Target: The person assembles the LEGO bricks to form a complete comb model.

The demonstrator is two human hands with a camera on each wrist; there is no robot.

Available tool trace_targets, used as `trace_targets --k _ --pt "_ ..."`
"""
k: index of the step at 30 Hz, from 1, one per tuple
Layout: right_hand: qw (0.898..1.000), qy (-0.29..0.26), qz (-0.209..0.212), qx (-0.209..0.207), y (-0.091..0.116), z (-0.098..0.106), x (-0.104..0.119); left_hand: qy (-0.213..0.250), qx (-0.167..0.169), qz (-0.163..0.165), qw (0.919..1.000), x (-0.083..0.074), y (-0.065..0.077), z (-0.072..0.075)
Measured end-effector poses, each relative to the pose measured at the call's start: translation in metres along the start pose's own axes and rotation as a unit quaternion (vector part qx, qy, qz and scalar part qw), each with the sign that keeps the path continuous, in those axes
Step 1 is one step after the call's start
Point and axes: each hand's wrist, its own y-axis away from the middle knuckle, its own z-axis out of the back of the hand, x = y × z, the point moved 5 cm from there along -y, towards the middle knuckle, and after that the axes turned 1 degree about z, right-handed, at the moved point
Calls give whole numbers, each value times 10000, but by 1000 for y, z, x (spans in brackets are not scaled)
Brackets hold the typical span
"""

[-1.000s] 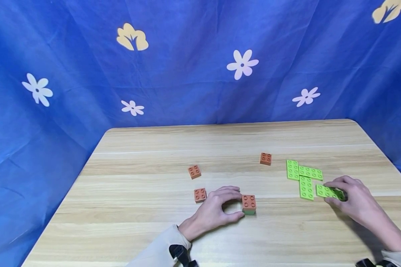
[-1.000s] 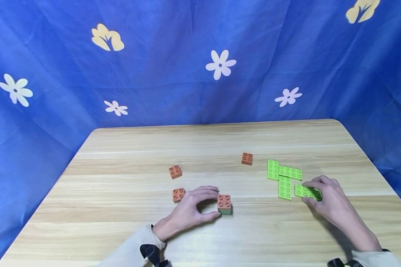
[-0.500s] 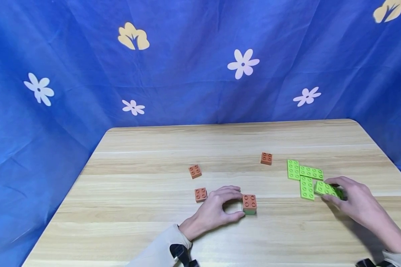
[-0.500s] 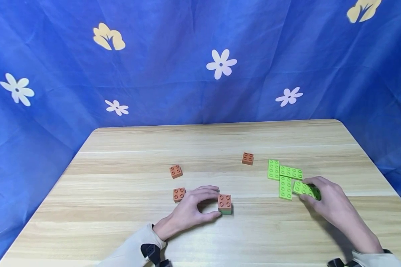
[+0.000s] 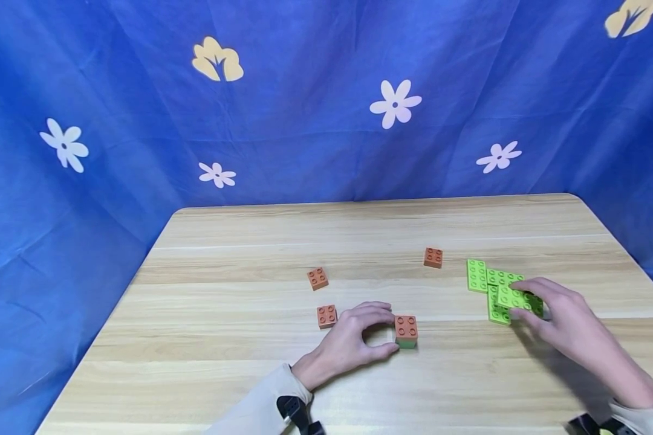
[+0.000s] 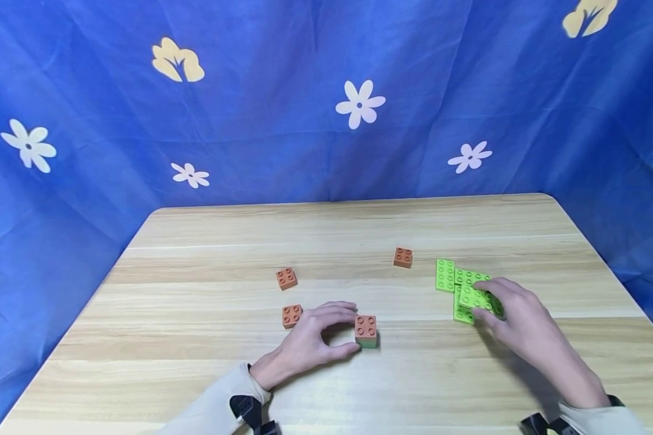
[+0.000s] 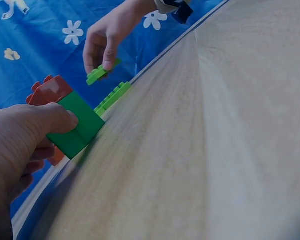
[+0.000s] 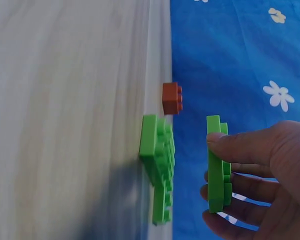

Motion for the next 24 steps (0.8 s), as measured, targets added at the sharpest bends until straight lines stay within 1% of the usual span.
trace_targets --k 9,15,20,24 --pt "9994 -35 327 -124 -12 -1 23 29 21 33 10000 0 0 0" --pt "9987 -265 427 33 -20 -5 40 4 -2 -35 10000 0 -1 -1" --pt "9961 -404 776 60 -25 -11 55 -30 -17 -85 10000 0 -1 -1" --pt "9937 -458 1015 81 -27 -16 66 -2 -3 -60 10000 1 -1 -1"
